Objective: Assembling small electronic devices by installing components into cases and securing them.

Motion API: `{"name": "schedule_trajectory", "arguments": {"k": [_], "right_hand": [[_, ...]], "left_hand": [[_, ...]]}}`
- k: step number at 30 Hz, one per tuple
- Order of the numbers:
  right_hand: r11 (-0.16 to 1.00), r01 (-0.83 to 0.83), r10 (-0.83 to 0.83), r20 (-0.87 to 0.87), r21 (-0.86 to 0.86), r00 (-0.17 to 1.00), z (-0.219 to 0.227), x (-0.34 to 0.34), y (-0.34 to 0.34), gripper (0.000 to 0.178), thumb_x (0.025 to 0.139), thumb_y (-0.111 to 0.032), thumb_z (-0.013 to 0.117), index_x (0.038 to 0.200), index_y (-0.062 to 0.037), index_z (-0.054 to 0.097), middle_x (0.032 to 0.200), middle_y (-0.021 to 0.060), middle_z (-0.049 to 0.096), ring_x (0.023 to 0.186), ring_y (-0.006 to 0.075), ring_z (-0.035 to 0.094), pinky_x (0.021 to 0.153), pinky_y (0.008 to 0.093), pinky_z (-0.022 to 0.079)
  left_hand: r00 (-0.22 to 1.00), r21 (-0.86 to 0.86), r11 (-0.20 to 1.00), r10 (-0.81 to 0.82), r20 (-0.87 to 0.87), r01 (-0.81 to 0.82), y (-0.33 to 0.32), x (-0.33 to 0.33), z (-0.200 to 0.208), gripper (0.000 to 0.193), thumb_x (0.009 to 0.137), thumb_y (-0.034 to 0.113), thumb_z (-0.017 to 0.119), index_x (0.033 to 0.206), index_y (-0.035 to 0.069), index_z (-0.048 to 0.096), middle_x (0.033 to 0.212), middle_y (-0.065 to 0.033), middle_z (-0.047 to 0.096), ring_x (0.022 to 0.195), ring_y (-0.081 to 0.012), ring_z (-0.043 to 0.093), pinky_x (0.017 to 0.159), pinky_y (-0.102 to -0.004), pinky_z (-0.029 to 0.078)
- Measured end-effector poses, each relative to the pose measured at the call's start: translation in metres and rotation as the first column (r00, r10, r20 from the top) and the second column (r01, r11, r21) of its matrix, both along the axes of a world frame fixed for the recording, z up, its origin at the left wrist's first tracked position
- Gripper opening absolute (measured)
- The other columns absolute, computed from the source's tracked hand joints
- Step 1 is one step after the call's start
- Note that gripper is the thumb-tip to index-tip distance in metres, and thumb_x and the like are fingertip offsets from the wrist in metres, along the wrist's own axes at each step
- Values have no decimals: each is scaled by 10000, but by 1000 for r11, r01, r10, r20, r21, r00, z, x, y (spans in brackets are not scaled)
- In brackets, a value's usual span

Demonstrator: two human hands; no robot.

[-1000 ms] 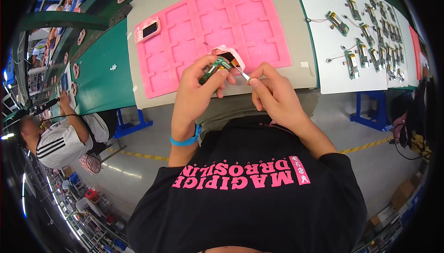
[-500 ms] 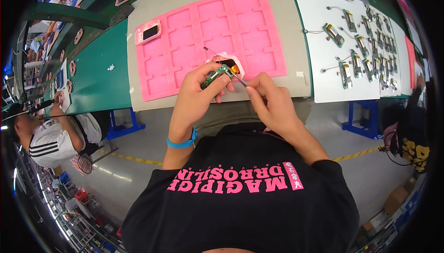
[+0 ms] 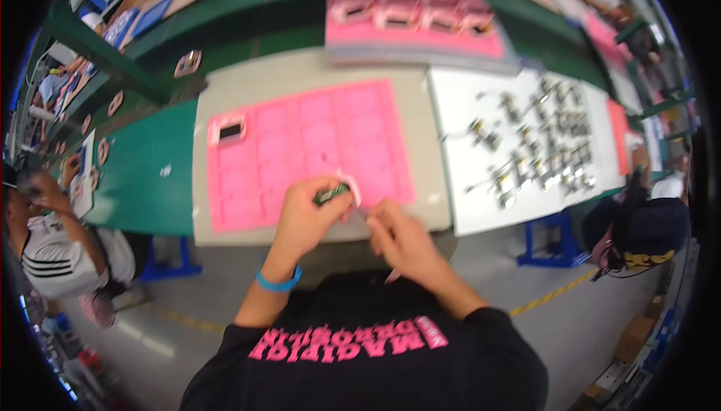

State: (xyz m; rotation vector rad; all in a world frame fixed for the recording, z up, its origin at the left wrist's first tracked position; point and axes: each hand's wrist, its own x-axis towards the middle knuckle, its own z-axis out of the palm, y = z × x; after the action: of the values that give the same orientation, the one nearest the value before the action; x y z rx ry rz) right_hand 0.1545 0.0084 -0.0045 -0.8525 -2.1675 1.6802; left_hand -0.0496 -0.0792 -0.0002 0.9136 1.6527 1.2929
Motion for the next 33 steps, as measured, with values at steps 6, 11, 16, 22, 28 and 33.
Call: {"name": "schedule_trajectory", "arguments": {"k": [6,11,16,22,28,33], "right_hand": [[971,131,-126,-35,198,991,20,22,30,211,1046,-100,633,1252,-61,654,769,40,673,640,191,610,613,333,484],[872,-28,86,-98,488,991,1,-11,33,375,958,-127,753,1325,-80,689,776,37,678,638,212,610,611,345,477],[899,43,-18,-61,435,998,-11,-14,44,387,922,-148,803,1295,-83,722,772,28,678,626,193,590,599,326,461],[880,-4,-79,154,476,985,1,-31,49,269,870,-142,803,1115,-53,737,711,55,660,602,241,603,599,374,462],[931,-2,-59,156,366,986,16,-36,49,222,883,-100,807,1064,-17,709,684,41,613,585,171,495,579,324,401],[929,-11,-63,187,369,980,21,-37,48,207,887,-87,810,1044,-5,702,684,29,593,594,138,460,575,298,376]], "left_hand": [[989,-176,976,-108,102,125,23,2,46,267,1038,246,672,1163,26,757,746,-48,726,588,-120,598,512,-228,438],[941,-125,975,-140,307,185,32,0,32,382,1078,310,623,1325,35,720,800,-86,759,600,-145,633,510,-237,461],[975,-148,986,-37,218,71,8,-9,37,413,1071,259,594,1418,54,686,874,-124,774,610,-154,642,522,-252,489],[736,196,951,-45,-675,238,9,-21,-3,607,852,108,765,1445,77,642,1421,-101,668,1273,-320,619,1113,-418,489],[773,193,966,-12,-635,173,19,-22,-22,606,811,160,846,1387,82,674,1378,-62,679,1215,-286,637,1040,-397,522],[781,210,965,7,-624,159,16,-22,-23,590,778,130,867,1341,82,699,1305,-49,690,1175,-260,640,1017,-379,524]]}}
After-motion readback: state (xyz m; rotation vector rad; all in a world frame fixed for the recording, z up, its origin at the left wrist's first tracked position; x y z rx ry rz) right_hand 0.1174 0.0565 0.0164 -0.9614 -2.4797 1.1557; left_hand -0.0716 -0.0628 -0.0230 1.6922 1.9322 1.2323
